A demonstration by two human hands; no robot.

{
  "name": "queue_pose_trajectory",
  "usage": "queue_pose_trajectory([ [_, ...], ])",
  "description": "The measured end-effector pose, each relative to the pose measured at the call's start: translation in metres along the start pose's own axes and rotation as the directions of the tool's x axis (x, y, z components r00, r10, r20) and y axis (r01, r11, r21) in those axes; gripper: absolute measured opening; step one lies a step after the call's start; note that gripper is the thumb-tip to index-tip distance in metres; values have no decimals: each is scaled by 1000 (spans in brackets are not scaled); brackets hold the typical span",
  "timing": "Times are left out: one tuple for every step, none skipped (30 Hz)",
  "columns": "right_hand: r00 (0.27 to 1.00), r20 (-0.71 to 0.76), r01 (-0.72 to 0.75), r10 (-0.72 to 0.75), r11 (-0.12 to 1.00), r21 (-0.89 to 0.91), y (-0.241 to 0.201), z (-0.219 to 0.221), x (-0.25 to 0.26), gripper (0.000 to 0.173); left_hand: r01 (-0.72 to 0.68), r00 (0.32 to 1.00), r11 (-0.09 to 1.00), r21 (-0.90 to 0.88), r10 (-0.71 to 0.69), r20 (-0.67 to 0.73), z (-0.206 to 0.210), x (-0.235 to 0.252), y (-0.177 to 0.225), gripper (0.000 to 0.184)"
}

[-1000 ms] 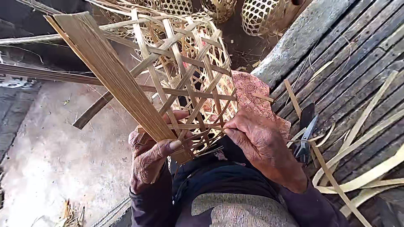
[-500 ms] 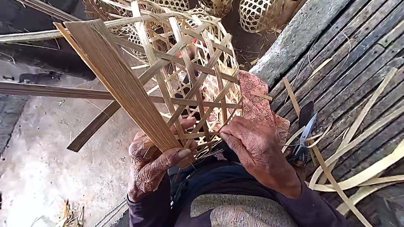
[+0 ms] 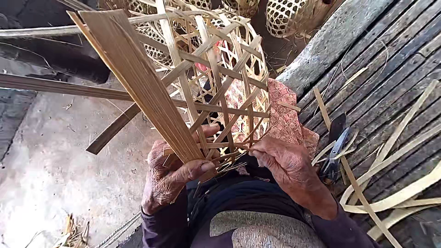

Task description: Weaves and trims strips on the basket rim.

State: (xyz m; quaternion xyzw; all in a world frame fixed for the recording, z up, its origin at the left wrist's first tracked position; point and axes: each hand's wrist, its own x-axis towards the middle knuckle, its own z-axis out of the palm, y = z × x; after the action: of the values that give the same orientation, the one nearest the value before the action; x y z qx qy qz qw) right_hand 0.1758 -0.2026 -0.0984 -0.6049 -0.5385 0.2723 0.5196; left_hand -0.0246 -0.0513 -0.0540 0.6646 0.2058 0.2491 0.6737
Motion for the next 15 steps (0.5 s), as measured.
queue_pose_trajectory([
  [1000,-10,-5,5,999,35,1,3,-1,23,-4,1000,1000,0,4,7,-1,0,0,42],
  [1000,-14,-7,8,999,54,0,5,-1,24,-7,1000,1000,3,7,13,-1,-1,-1,42],
  [1000,-25,-6,7,998,57,-1,7,-1,24,-6,1000,1000,4,5,21,-1,-1,-1,43],
  [999,-40,-4,6,999,42,-3,8,0,24,-7,1000,1000,1,7,27,-1,-1,-2,43],
  [998,-58,-3,4,1000,16,-5,9,0,23,-14,999,1000,4,13,41,0,-1,-3,43],
  [997,-72,2,-3,1000,-11,-7,10,1,22,-18,998,1000,3,18,54,1,-1,-4,44],
  [997,-80,12,-14,999,-36,-9,10,2,22,-23,998,1000,-1,23,66,2,-1,-5,43],
  [996,-82,22,-28,997,-70,-11,10,2,21,-23,997,1000,-2,23,78,2,-1,-6,43],
  [996,-85,29,-37,994,-103,-14,10,3,21,-19,997,1000,4,18,81,3,-1,-5,43],
  [995,-87,35,-46,991,-131,-18,10,4,21,-15,997,1000,8,14,80,4,-2,-5,43],
  [994,-93,43,-58,987,-153,-21,10,5,21,-13,997,1000,10,12,79,4,-2,-4,43],
  [993,-94,48,-66,983,-179,-24,10,6,21,-17,997,1000,14,16,78,4,-2,-4,42],
  [994,-88,46,-65,978,-202,-26,10,5,21,-24,997,999,23,22,80,4,-2,-4,41],
  [995,-77,41,-60,974,-224,-26,9,5,21,-35,996,999,32,33,80,4,-2,-4,39],
  [997,-59,34,-50,968,-250,-25,7,4,22,-43,996,999,30,41,76,5,-2,-6,38],
])
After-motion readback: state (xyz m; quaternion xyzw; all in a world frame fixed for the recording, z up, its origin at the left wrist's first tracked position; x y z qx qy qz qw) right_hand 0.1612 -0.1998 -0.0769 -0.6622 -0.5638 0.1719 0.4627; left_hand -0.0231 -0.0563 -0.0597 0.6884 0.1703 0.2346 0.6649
